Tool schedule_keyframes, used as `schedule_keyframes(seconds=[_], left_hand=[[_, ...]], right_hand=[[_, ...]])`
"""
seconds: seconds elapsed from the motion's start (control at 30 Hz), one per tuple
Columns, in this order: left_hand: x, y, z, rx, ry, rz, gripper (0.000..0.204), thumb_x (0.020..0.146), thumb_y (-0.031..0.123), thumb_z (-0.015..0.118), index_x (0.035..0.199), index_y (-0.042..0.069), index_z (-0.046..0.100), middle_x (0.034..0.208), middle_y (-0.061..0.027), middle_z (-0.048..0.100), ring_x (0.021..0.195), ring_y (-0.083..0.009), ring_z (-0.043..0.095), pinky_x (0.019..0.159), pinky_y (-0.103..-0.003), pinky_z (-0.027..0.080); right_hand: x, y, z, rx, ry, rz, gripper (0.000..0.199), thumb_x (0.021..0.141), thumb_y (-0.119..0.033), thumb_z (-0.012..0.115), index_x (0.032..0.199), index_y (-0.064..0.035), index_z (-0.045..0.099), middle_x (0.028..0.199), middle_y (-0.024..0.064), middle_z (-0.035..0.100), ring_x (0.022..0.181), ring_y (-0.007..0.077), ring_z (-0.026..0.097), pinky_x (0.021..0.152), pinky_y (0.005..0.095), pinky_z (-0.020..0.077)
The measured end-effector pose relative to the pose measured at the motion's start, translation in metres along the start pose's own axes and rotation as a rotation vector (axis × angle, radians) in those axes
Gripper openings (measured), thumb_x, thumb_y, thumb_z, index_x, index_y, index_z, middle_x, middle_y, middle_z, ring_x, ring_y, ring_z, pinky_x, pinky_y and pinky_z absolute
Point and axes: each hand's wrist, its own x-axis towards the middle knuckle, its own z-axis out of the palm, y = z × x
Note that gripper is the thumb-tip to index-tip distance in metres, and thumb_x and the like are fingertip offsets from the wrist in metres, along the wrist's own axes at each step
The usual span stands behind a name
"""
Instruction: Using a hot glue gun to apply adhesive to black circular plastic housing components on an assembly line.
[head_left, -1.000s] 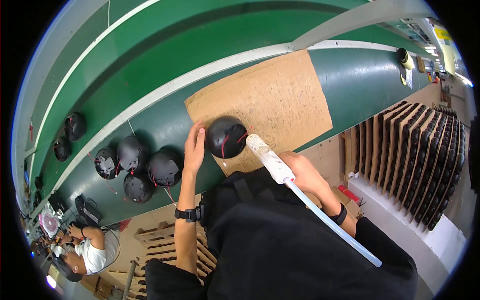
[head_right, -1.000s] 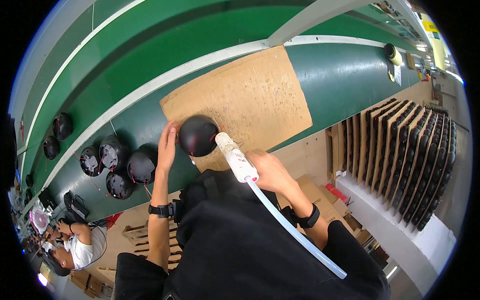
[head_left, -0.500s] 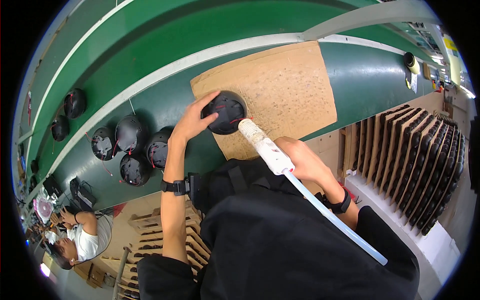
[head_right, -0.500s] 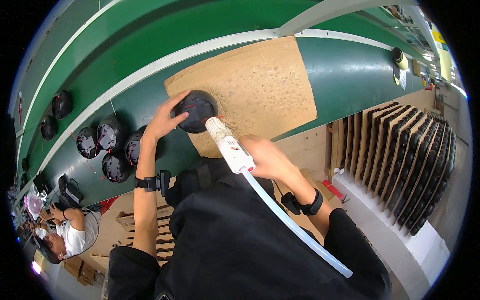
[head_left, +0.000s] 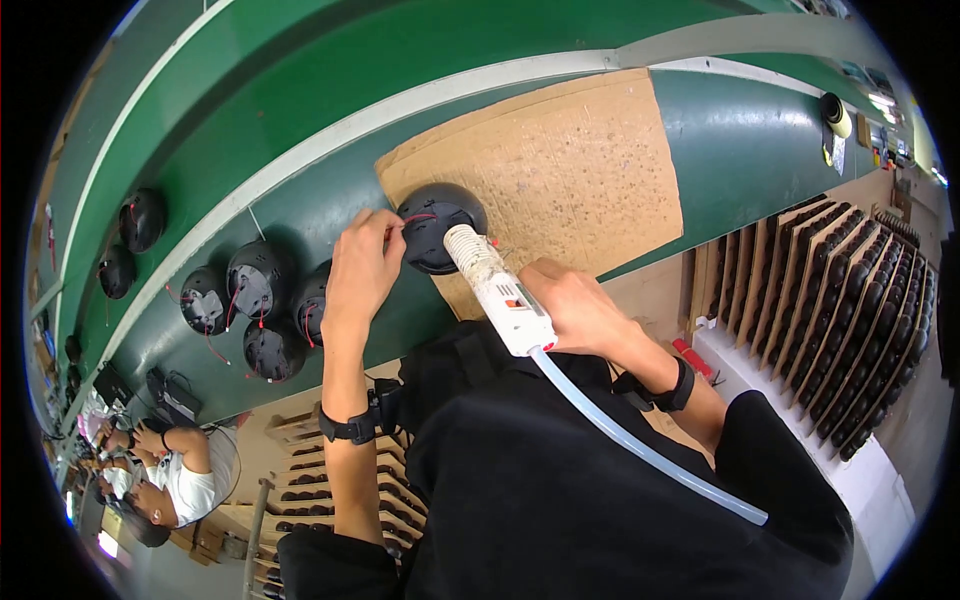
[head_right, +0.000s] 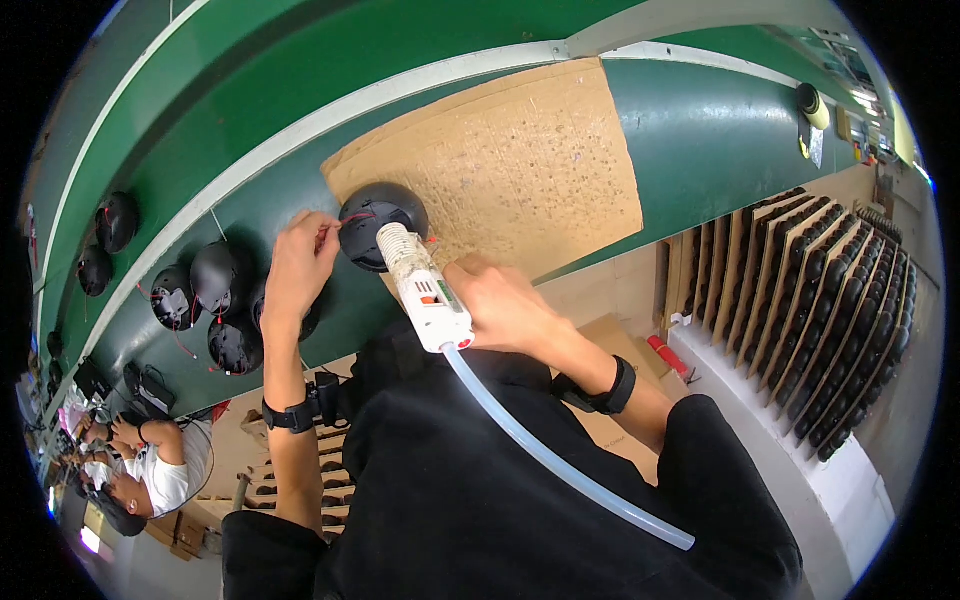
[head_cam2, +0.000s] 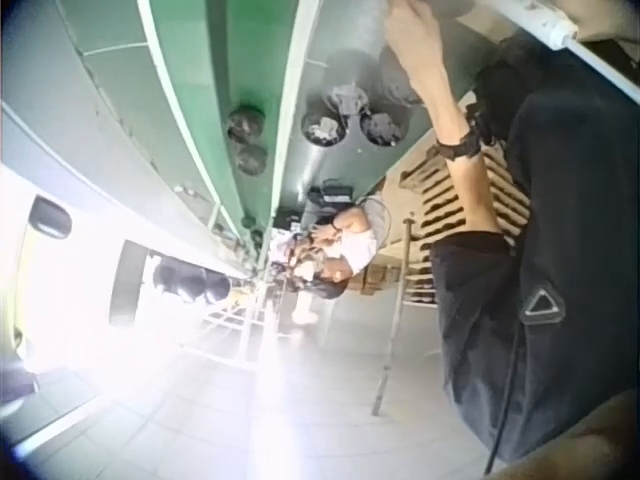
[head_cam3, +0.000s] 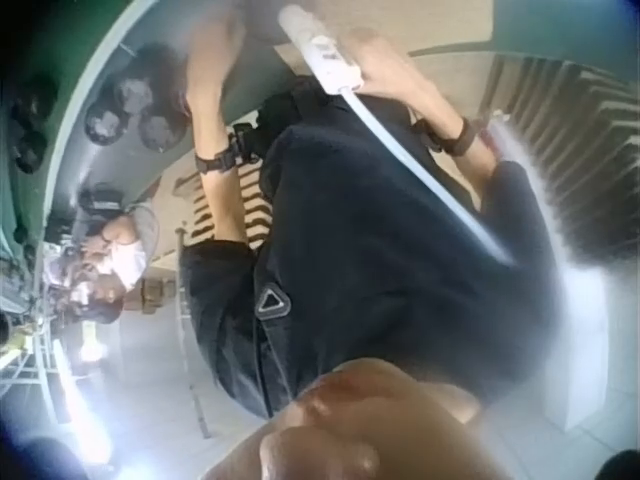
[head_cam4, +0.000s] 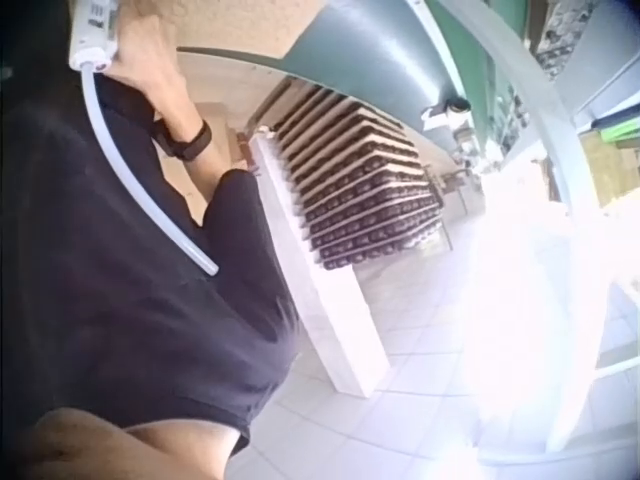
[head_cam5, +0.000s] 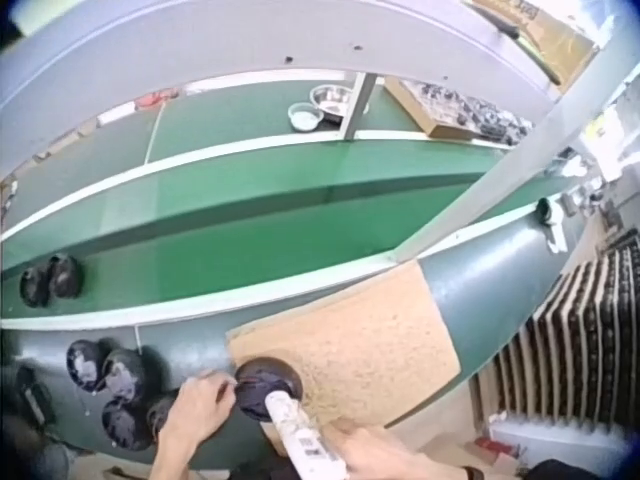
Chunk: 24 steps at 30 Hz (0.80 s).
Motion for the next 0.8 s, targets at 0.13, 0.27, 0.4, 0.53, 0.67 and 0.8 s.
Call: schedule_keyframes(seconds=[0.13, 0.27, 0.4, 0.53, 0.67, 0.8], left_hand=[[0.035, 0.007, -0.007, -0.281, -0.061, 0.213, 0.014, 0.090, 0.004, 0.066, 0.102, -0.001, 0.071, 0.089, -0.0162, 0.070, 0.079, -0.0285, 0.069, 0.076, -0.035, 0.055], [0.058, 0.009, -0.007, -0.409, -0.170, 0.257, 0.015, 0.089, 0.003, 0.065, 0.102, -0.002, 0.071, 0.095, -0.0152, 0.072, 0.083, -0.0282, 0.071, 0.079, -0.036, 0.057], [0.067, 0.008, -0.010, -0.414, -0.209, 0.261, 0.014, 0.090, 0.004, 0.064, 0.102, -0.001, 0.071, 0.099, -0.0144, 0.074, 0.088, -0.0285, 0.072, 0.084, -0.035, 0.058], [0.072, 0.007, -0.009, -0.426, -0.232, 0.276, 0.015, 0.091, 0.004, 0.065, 0.104, 0.000, 0.072, 0.099, -0.0129, 0.074, 0.090, -0.0256, 0.072, 0.085, -0.035, 0.058], [0.073, 0.005, -0.011, -0.440, -0.248, 0.294, 0.018, 0.090, 0.004, 0.064, 0.107, 0.001, 0.070, 0.100, -0.0149, 0.074, 0.091, -0.0300, 0.073, 0.086, -0.037, 0.058], [0.071, 0.004, -0.008, -0.470, -0.222, 0.284, 0.019, 0.091, 0.003, 0.063, 0.108, 0.000, 0.070, 0.100, -0.0158, 0.074, 0.091, -0.0300, 0.073, 0.087, -0.038, 0.058]], right_hand=[[0.010, -0.004, 0.002, -0.061, -0.021, -0.012, 0.034, 0.077, -0.026, 0.074, 0.090, -0.0026, 0.053, 0.085, 0.0187, 0.058, 0.086, 0.0415, 0.061, 0.069, 0.0501, 0.0488], [0.019, 0.001, 0.004, -0.084, -0.049, 0.045, 0.030, 0.078, -0.022, 0.073, 0.089, -0.0026, 0.052, 0.085, 0.0177, 0.059, 0.085, 0.0408, 0.061, 0.068, 0.0493, 0.0486], [0.025, 0.008, 0.004, -0.129, -0.015, -0.023, 0.028, 0.078, -0.020, 0.072, 0.088, -0.0026, 0.052, 0.084, 0.0170, 0.059, 0.083, 0.0392, 0.061, 0.067, 0.0487, 0.0484], [0.028, 0.009, 0.004, -0.139, -0.032, -0.050, 0.027, 0.078, -0.020, 0.072, 0.087, -0.0029, 0.053, 0.081, 0.0168, 0.059, 0.082, 0.0382, 0.062, 0.066, 0.0481, 0.0486], [0.032, 0.008, 0.002, -0.127, -0.043, -0.028, 0.026, 0.078, -0.020, 0.071, 0.088, -0.0029, 0.054, 0.081, 0.0169, 0.060, 0.081, 0.0382, 0.062, 0.066, 0.0479, 0.0486], [0.035, 0.007, 0.002, -0.112, -0.013, -0.043, 0.026, 0.078, -0.021, 0.072, 0.087, -0.0029, 0.055, 0.080, 0.0177, 0.061, 0.080, 0.0388, 0.062, 0.065, 0.0488, 0.0479]])
